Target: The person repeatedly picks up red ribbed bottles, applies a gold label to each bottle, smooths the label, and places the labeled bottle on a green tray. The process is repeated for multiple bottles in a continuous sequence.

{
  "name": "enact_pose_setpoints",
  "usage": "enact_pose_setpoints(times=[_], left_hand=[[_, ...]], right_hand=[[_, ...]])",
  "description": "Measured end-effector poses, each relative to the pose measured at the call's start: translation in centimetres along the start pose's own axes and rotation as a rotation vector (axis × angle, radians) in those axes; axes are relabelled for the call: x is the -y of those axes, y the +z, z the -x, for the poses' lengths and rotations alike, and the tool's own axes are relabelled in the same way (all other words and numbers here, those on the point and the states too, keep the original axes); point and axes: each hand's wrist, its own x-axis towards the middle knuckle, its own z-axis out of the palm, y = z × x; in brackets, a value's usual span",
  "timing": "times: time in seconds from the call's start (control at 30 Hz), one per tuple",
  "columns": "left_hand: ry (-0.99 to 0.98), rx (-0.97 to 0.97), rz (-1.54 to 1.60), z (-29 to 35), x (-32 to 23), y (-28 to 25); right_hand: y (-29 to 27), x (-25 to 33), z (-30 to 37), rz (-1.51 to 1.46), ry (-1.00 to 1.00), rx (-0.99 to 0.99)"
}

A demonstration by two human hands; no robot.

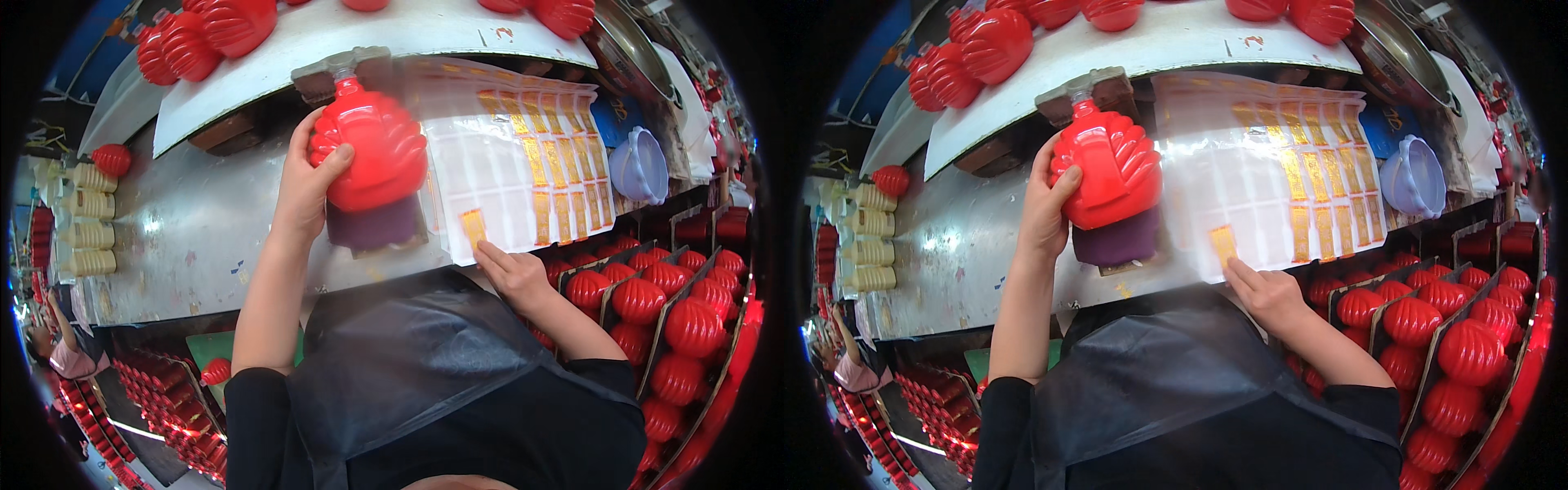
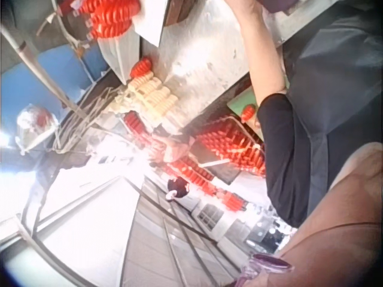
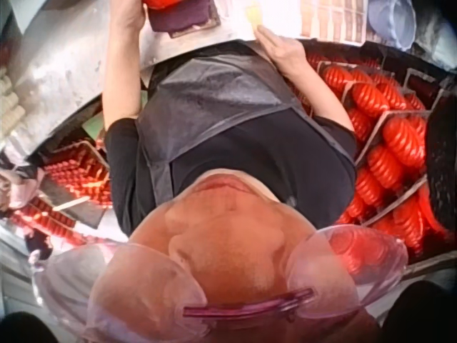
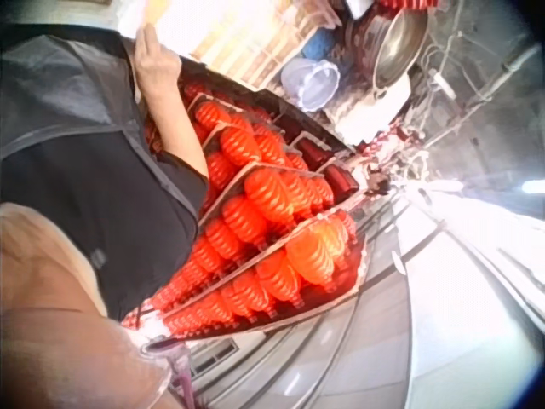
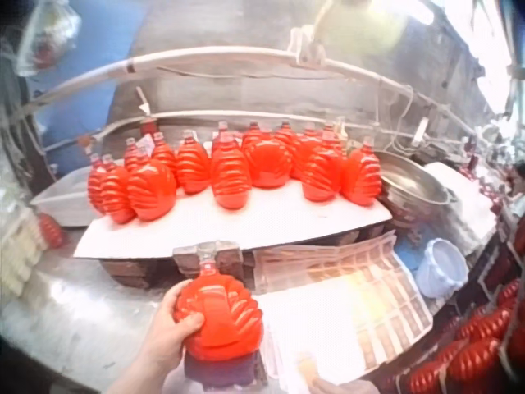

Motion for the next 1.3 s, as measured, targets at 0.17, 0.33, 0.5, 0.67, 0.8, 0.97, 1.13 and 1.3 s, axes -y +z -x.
enact_pose_setpoints(times=[0.17, 0.33, 0.5, 0.67, 0.8, 0.97, 1.13, 1.3], left_hand=[[-0.026, -0.031, -0.013, -0.1, -1.1, -0.1], [-0.019, -0.054, -0.105, 0.4, -1.1, 0.3], [0.192, -0.087, -0.458, 0.2, -1.2, 0.2], [0.233, -0.103, -0.430, -1.0, -1.9, 0.7], [0.170, -0.134, -0.646, -1.8, -2.7, 1.4], [0.140, -0.129, -0.694, -2.1, -3.1, 1.5], [0.293, -0.160, -0.642, -0.7, -1.8, 1.2], [0.349, -0.139, -0.777, 0.8, -1.3, 1.4]], right_hand=[[-4.0, -1.0, -4.5, -0.755, 0.593, 0.246], [-8.1, -3.6, -14.6, -1.168, 0.882, 0.224], [-10.9, -1.6, -21.5, -0.774, 0.252, -0.139], [-10.0, 2.5, -24.1, 0.024, -0.267, -0.179], [-7.4, 3.8, -22.9, 0.222, -0.317, -0.172], [-7.8, 5.0, -20.7, 0.374, -0.419, -0.164], [-9.1, 2.8, -22.1, -0.313, -0.145, -0.144], [-6.3, -1.7, -26.1, -0.594, -0.017, -0.202]])
